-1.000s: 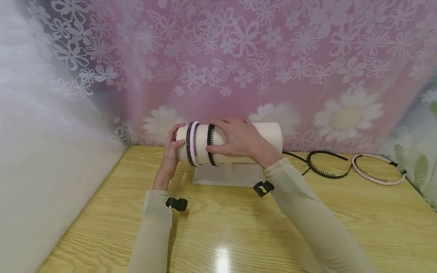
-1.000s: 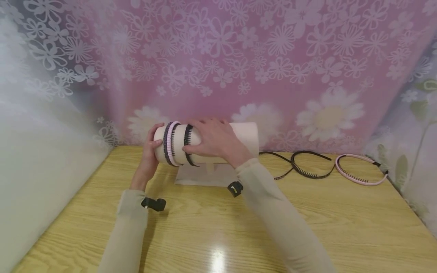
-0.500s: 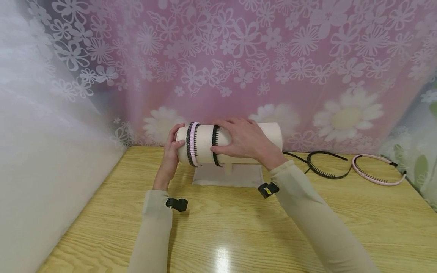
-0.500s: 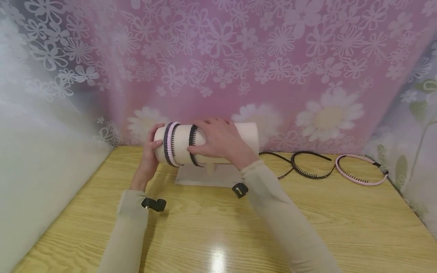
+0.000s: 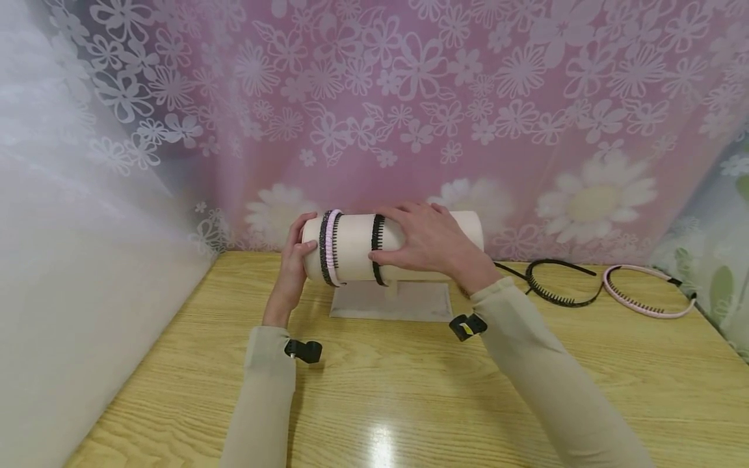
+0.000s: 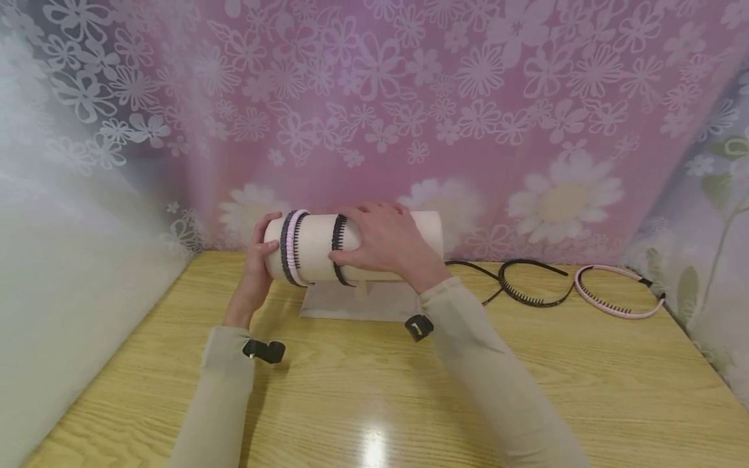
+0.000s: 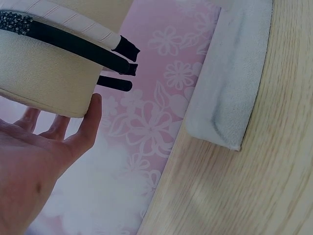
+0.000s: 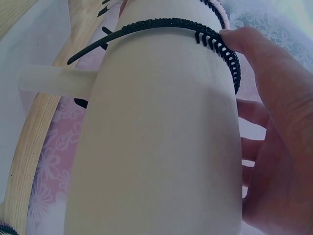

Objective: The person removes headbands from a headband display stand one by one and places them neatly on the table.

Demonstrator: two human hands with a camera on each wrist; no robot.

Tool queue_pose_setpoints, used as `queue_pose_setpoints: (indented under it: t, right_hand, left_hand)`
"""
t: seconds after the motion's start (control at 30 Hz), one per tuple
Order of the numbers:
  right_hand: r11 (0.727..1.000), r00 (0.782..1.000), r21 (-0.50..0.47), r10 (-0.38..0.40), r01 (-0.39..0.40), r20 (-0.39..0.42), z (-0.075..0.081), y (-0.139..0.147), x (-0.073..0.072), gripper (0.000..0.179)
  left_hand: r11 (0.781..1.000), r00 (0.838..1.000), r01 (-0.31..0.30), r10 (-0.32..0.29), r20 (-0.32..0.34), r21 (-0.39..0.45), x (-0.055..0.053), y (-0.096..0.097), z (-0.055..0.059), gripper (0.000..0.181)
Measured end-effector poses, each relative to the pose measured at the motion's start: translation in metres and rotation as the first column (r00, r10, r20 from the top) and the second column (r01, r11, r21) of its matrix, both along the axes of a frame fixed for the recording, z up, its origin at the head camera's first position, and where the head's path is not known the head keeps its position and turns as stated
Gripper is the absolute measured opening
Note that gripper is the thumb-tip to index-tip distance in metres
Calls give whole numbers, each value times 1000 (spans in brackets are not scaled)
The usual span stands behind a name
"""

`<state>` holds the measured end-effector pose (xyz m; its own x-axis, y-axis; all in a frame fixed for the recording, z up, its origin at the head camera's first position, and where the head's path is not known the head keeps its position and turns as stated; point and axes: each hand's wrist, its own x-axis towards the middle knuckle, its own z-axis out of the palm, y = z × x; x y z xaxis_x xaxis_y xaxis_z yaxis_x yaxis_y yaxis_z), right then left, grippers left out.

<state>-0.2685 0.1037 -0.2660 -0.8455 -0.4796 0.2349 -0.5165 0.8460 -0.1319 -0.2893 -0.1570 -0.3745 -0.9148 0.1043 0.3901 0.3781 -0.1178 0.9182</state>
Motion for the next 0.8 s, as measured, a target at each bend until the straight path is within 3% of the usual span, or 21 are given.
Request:
queue_pose_setpoints:
  t: [0.8]
  right_hand:
    - [1000, 999, 9, -29, 29, -16, -2, 22, 2, 85]
  left_hand:
    - [1000, 1000, 3, -3, -7, -2, 1, 0, 0, 60]
